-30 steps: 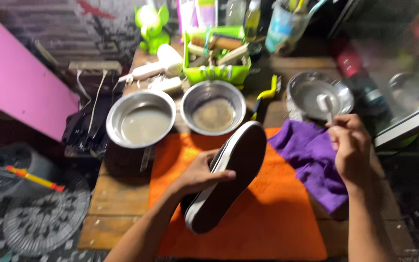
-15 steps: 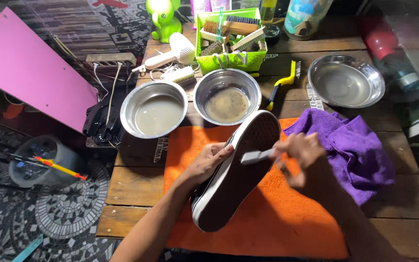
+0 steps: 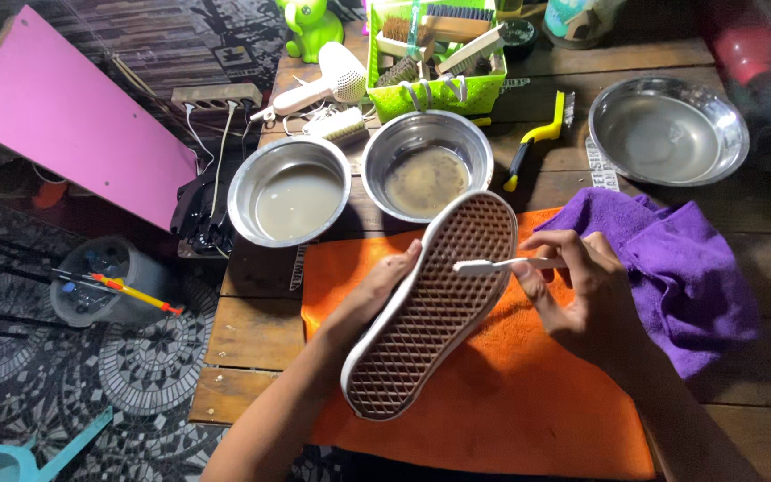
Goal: The person scrubs the sole of a black and white sneaker with a white toothbrush, then wipes it with a purple cloth. They switch to a yellow brush to scrub the sole and the sides of the shoe.
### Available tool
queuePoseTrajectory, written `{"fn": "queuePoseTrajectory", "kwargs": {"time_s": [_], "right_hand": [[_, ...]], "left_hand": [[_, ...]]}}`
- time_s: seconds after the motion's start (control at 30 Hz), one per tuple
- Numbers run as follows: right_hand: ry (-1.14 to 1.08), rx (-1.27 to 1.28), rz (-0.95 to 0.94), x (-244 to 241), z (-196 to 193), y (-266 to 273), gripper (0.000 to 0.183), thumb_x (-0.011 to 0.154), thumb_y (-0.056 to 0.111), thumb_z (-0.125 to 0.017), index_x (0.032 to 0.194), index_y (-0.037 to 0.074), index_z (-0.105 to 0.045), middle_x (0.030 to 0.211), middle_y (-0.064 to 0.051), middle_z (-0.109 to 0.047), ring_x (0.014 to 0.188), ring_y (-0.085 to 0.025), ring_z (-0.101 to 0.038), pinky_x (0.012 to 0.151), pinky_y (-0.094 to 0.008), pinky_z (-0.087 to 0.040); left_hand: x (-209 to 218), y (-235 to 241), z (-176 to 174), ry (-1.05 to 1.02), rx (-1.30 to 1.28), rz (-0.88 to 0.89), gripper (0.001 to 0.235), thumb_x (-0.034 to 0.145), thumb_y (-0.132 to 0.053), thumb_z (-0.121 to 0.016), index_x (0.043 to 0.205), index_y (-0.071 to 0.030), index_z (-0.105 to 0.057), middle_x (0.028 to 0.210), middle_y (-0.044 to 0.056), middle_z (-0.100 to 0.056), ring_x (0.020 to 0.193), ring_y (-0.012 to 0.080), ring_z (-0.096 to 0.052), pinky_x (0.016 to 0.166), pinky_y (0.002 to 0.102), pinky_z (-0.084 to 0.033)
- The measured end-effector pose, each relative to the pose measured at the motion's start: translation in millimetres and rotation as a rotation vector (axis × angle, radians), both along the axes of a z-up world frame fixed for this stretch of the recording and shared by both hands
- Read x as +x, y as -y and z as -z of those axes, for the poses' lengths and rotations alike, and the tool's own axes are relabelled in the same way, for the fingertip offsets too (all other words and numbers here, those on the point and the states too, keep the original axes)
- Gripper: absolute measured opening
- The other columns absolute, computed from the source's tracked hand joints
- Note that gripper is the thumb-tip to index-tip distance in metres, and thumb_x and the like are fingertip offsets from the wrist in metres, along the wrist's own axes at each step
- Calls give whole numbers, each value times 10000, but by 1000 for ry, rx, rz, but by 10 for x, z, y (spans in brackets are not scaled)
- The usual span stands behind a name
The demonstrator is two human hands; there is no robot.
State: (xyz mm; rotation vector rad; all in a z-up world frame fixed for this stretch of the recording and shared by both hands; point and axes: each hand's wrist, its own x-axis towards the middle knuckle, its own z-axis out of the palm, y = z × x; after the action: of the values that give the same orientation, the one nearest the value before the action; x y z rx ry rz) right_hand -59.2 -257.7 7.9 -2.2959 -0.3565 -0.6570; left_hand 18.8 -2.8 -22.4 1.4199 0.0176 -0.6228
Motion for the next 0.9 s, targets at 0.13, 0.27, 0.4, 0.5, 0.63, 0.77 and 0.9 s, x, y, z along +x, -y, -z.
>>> {"fn": "queuePoseTrajectory", "kwargs": {"time_s": [0.13, 0.27, 0.4, 0.5, 0.63, 0.77, 0.9], "right_hand": [[-4, -34, -56, -201, -201, -80, 249, 916, 278, -724, 1139, 169, -698, 727, -31, -680, 643, -227, -588, 732, -376, -444], [-51, -126, -155, -280, -151, -194, 277, 926, 313, -685, 1151, 173, -606, 929, 9, -713, 740, -227, -563, 764, -389, -439], [-166, -147, -215, -197, 119, -212, 306, 930, 330, -679, 1195, 187, -626, 901, -53, -715, 754, -278, -609, 773, -393, -433], [-214, -122, -117, -24, 203, -99, 323, 890, 228, -735, 1201, 212, -650, 784, -71, -736, 748, -356, -703, 806, -506, -532], [-296, -51, 8, -4, 283, 15, 340, 905, 289, -729, 1226, 229, -637, 740, -18, -703, 716, -274, -652, 832, -430, -513], [-214, -22, -88, -115, 158, -209, 301, 877, 318, -749, 1164, 248, -693, 712, 2, -736, 682, -264, -662, 804, -420, -532], [-122, -38, -99, 70, 419, -149, 247, 889, 219, -756, 1131, 203, -707, 712, -24, -722, 702, -295, -691, 787, -425, -527]], "left_hand": [[-50, 1, -253, -76, 66, -92, 541, 922, -663, -679, 733, -160, -612, 526, 5, -560, 448, 53, -549, 411, 185, -449], [-191, -244, -82, -65, 84, 141, 620, 975, -593, -489, 1083, -57, -780, 932, 103, -786, 716, 145, -699, 624, 267, -556], [45, -357, 710, 264, 227, 289, 707, 977, -581, -416, 1439, -71, -576, 1606, 75, -462, 1504, 152, -401, 1247, 286, -260], [22, -442, 372, 132, 156, 249, 479, 1034, -467, -596, 1093, -13, -738, 889, 105, -629, 841, 170, -636, 673, 264, -497], [-34, -317, 27, 174, 329, 379, 628, 997, -598, -562, 1127, -14, -754, 897, 195, -665, 796, 253, -661, 618, 335, -548], [-2, -227, 292, 136, 38, 504, 501, 1099, -489, -498, 894, -75, -693, 654, -7, -626, 563, 82, -634, 473, 205, -526], [44, -276, 445, 54, -51, 476, 469, 1114, -436, -500, 874, -71, -669, 594, -6, -608, 496, 70, -622, 418, 195, -516]]}}
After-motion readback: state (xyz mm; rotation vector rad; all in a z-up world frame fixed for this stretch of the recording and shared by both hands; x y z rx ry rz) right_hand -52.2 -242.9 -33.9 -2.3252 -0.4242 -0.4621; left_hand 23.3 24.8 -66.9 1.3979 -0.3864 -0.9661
